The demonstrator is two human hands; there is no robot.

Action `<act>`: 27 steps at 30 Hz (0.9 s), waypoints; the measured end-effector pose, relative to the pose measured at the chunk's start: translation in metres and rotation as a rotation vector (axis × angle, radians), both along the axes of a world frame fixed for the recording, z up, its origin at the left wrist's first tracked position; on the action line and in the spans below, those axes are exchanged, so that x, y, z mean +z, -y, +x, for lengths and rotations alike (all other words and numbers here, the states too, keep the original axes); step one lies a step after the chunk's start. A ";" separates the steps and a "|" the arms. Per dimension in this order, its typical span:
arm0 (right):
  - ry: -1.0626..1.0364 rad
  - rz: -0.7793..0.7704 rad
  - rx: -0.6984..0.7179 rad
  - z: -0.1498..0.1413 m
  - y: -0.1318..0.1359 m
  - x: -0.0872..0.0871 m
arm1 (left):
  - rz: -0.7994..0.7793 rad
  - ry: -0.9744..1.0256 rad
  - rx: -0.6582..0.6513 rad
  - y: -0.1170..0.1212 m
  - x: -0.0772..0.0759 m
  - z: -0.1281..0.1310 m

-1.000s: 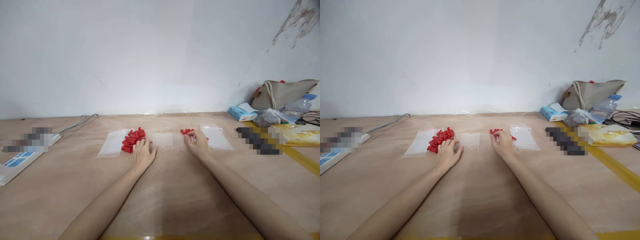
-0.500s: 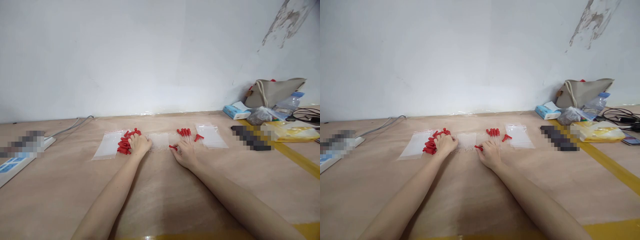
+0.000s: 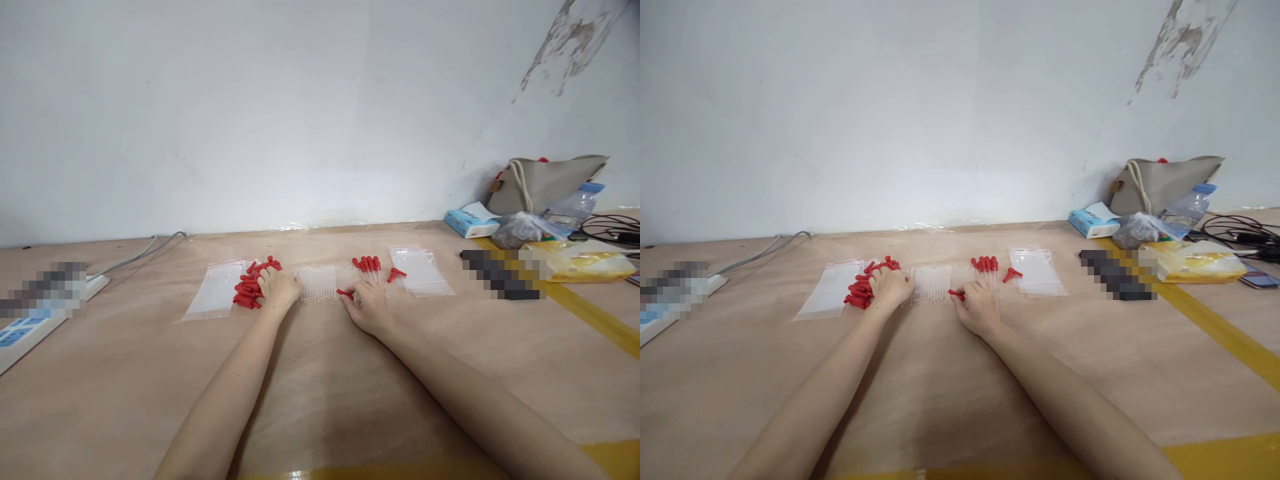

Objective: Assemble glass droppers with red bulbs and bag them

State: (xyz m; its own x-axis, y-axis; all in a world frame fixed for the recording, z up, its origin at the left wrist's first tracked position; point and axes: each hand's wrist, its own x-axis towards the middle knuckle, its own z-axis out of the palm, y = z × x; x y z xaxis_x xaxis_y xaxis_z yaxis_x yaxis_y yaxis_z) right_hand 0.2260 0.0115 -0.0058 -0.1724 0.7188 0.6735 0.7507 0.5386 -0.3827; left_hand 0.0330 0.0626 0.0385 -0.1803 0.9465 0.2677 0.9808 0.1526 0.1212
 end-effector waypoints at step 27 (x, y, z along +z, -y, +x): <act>-0.269 -0.195 0.416 -0.017 0.017 0.003 | 0.270 0.165 -0.918 0.066 -0.036 -0.032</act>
